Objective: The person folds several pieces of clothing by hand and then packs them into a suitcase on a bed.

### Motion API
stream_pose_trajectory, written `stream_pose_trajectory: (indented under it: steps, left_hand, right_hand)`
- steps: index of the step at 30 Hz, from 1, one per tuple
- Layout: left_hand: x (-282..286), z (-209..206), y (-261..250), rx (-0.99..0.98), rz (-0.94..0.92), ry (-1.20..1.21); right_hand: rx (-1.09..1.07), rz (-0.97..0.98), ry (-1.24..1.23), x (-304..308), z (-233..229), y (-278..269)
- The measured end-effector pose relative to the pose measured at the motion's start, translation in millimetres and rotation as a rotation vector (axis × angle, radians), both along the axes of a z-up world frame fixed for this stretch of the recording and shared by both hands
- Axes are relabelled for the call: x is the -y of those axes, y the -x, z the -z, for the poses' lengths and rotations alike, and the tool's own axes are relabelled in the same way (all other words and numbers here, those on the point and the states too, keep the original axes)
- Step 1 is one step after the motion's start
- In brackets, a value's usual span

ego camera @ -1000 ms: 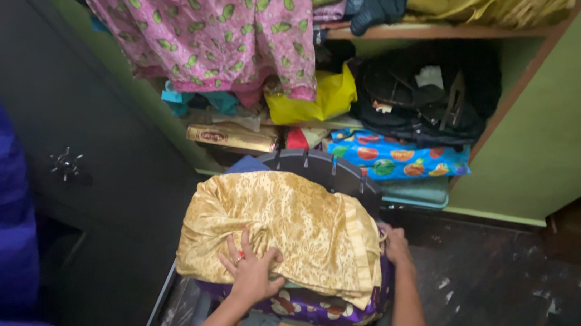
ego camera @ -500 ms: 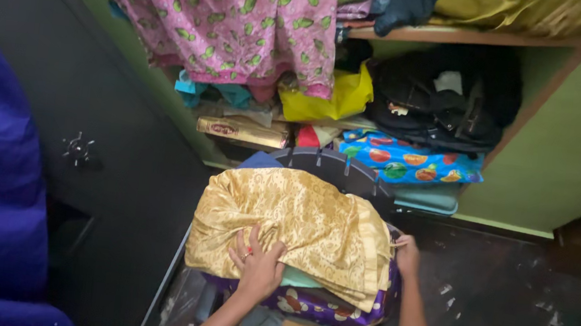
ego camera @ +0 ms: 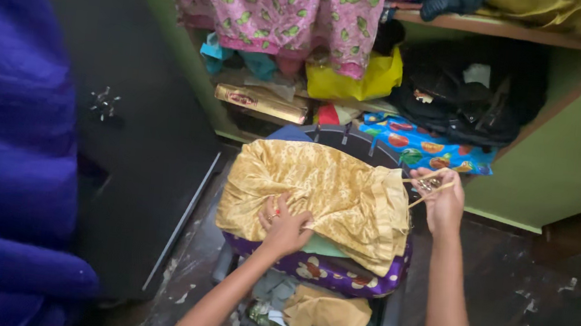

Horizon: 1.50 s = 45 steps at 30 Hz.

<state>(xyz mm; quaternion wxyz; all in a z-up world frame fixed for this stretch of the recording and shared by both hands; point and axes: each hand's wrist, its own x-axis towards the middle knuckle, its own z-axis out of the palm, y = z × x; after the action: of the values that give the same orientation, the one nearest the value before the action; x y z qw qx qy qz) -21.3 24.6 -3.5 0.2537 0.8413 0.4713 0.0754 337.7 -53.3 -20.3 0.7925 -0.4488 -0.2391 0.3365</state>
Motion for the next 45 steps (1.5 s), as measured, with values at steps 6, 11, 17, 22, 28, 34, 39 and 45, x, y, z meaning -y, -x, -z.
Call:
stream_pose_trajectory:
  steps: [6, 11, 17, 22, 28, 34, 39, 45]
  left_hand:
    - [-6, 0, -7, -0.068, 0.101, -0.292]
    - [-19, 18, -15, 0.087, 0.691, -0.638]
    - [-49, 70, -73, 0.172, 0.947, -0.480]
    - [-106, 149, -135, 0.356, 0.582, 0.276]
    - [-184, 147, -106, 1.418, 0.046, 1.447]
    - [-197, 114, -84, 1.594, 0.058, 1.375]
    - [-194, 124, -94, 1.612, 0.035, 1.355]
    - [-182, 106, -89, 1.563, 0.086, 1.418]
  right_hand:
    - [-0.143, 0.247, 0.030, 29, 57, 56]
    - [-0.219, 0.365, 0.023, 54, 107, 88]
    - [-0.248, 0.434, 0.170, 77, 89, 111]
    - [-0.409, 0.433, 0.067, 90, 93, 105]
    - [-0.670, 0.530, -0.098, 96, 120, 83]
    - [-0.610, 0.516, -0.144, 71, 71, 105]
    - [-0.217, 0.343, 0.050, 33, 17, 178]
    - [0.998, -0.033, 0.713, -20, 23, 247]
